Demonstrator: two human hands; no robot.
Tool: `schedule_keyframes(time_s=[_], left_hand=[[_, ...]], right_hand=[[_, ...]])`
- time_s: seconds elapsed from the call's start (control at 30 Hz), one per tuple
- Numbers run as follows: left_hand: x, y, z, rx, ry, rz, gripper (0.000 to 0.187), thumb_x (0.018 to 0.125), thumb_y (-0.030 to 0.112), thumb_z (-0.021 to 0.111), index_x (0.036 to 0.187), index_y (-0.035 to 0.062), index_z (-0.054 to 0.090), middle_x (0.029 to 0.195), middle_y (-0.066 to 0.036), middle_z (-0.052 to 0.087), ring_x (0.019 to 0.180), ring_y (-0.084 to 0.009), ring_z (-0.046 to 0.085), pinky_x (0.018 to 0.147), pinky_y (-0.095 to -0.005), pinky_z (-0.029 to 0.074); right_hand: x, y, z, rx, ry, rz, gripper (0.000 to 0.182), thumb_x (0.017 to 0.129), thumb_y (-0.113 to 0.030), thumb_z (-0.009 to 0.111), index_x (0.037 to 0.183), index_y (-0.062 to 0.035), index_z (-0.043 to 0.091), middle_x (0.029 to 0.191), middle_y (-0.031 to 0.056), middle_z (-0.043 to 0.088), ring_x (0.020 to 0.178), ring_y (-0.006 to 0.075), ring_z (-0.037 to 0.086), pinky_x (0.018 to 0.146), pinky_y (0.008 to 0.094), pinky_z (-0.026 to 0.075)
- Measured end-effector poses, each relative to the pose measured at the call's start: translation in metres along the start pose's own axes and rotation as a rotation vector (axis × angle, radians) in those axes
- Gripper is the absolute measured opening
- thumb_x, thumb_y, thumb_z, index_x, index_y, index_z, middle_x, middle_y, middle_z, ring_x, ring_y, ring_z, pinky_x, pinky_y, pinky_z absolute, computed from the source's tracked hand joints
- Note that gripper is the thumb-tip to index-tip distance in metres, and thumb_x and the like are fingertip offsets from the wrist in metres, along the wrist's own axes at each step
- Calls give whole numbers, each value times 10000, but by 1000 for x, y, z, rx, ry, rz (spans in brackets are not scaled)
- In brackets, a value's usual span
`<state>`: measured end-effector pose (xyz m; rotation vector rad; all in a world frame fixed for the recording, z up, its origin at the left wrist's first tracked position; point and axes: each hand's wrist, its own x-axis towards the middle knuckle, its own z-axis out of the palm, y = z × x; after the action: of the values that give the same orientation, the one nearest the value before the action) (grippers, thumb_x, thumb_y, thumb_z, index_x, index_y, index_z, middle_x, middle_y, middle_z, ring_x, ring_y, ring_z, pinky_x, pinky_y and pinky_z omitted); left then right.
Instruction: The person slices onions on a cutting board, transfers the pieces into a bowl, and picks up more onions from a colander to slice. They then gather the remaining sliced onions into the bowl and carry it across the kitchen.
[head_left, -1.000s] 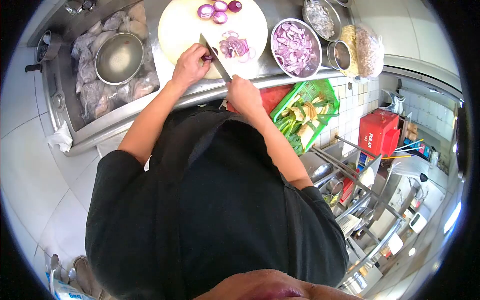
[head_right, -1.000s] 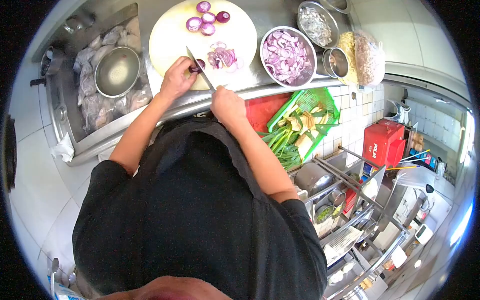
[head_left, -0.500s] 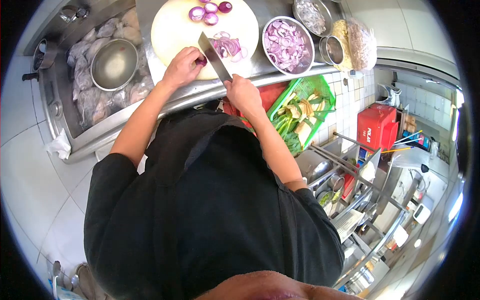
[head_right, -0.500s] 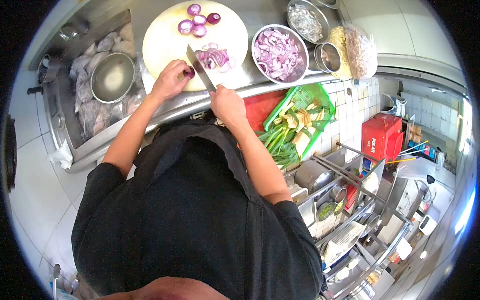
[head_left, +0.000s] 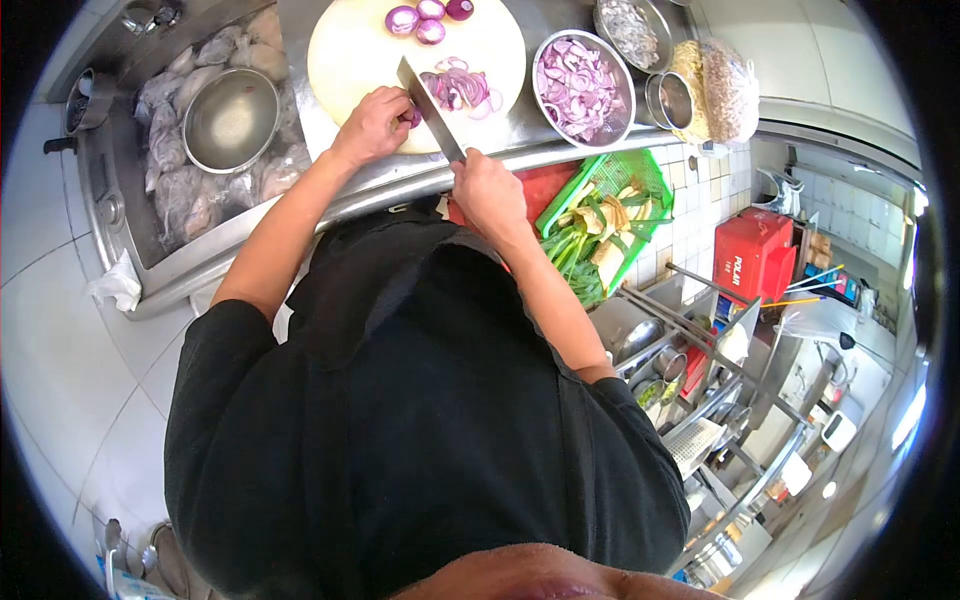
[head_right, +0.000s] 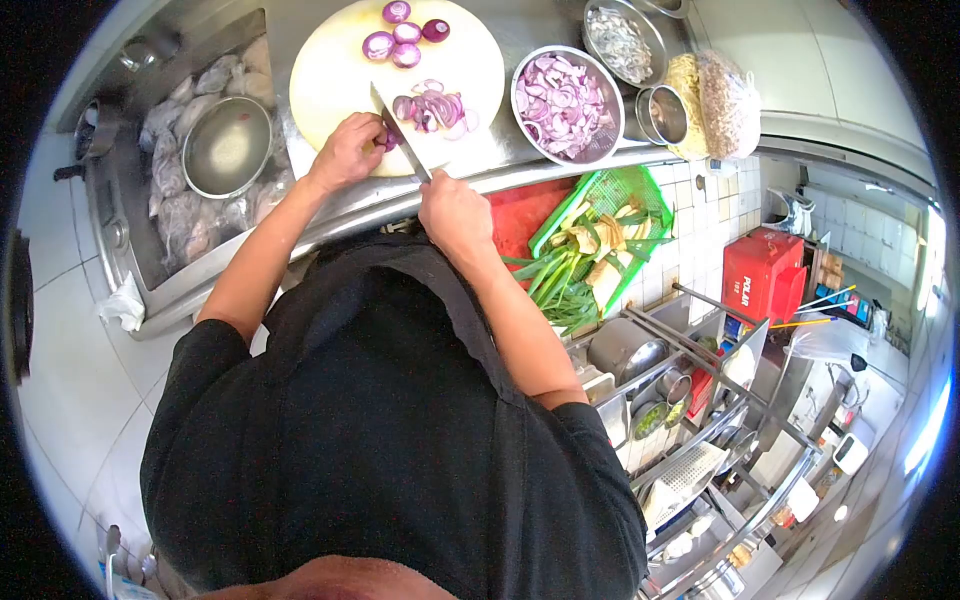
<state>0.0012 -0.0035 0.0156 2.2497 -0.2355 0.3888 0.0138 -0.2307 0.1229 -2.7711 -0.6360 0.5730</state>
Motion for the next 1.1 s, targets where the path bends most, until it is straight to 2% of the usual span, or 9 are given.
schedule_keyframes(time_s=[0.2, 0.3, 0.7, 0.77, 0.87, 0.97, 1.07, 1.1], left_hand=[[-4, -4, 2, -9, 25, -17, 180, 769, 18, 716, 935, 4, 646, 1013, -145, 651, 996, -343, 621, 906, -424, 510], [-7, -1, 3, -6, 2, -46, 182, 780, 28, 727, 941, 2, 647, 1041, -151, 659, 1013, -347, 631, 926, -423, 511], [-11, -8, 3, -26, 65, -48, 210, 799, 52, 758, 987, 23, 670, 1071, -150, 674, 1050, -342, 646, 935, -418, 521], [-13, -2, 3, -44, 60, -98, 216, 797, 52, 763, 990, 19, 671, 1079, -151, 675, 1053, -343, 646, 938, -419, 523], [-11, 1, 2, -107, 62, -144, 203, 824, 77, 762, 992, 11, 668, 1089, -151, 675, 1062, -350, 649, 920, -414, 529], [-2, 3, 1, 52, 80, -55, 239, 867, 149, 751, 1055, 26, 669, 1034, -146, 685, 1038, -337, 667, 878, -403, 534], [12, 23, -3, 268, -171, -369, 294, 898, 203, 723, 1143, 52, 660, 961, -139, 686, 996, -329, 680, 847, -391, 532], [17, 32, -5, 196, -192, -492, 297, 900, 209, 718, 1147, 55, 661, 939, -138, 683, 982, -328, 680, 839, -393, 533]], right_hand=[[1, -2, -9, 7, -28, -9, 292, 991, -285, 611, 996, -3, 688, 850, 264, 729, 848, 459, 728, 797, 557, 578], [9, 6, 11, -34, -73, 4, 300, 992, -289, 615, 996, 2, 686, 859, 266, 730, 845, 457, 728, 787, 556, 578], [1, 2, -8, -14, -45, -25, 308, 992, -295, 617, 1015, 5, 678, 870, 264, 730, 850, 458, 727, 788, 559, 574], [8, 13, 12, -28, -98, -6, 317, 988, -306, 622, 1035, 3, 678, 900, 272, 729, 884, 463, 722, 815, 560, 568], [18, 19, 6, 24, -128, 15, 343, 980, -326, 629, 1061, 4, 678, 952, 288, 724, 950, 471, 708, 865, 563, 552], [23, 30, 0, 60, -131, 75, 388, 972, -356, 636, 1084, 14, 673, 1021, 304, 717, 1029, 478, 687, 923, 568, 528], [23, 35, 2, 57, -97, 94, 392, 977, -357, 628, 1085, 16, 671, 1017, 303, 717, 1020, 477, 690, 916, 568, 531], [22, 35, 3, 55, -89, 78, 389, 980, -357, 625, 1084, 15, 671, 1014, 303, 718, 1015, 476, 692, 914, 567, 532]])
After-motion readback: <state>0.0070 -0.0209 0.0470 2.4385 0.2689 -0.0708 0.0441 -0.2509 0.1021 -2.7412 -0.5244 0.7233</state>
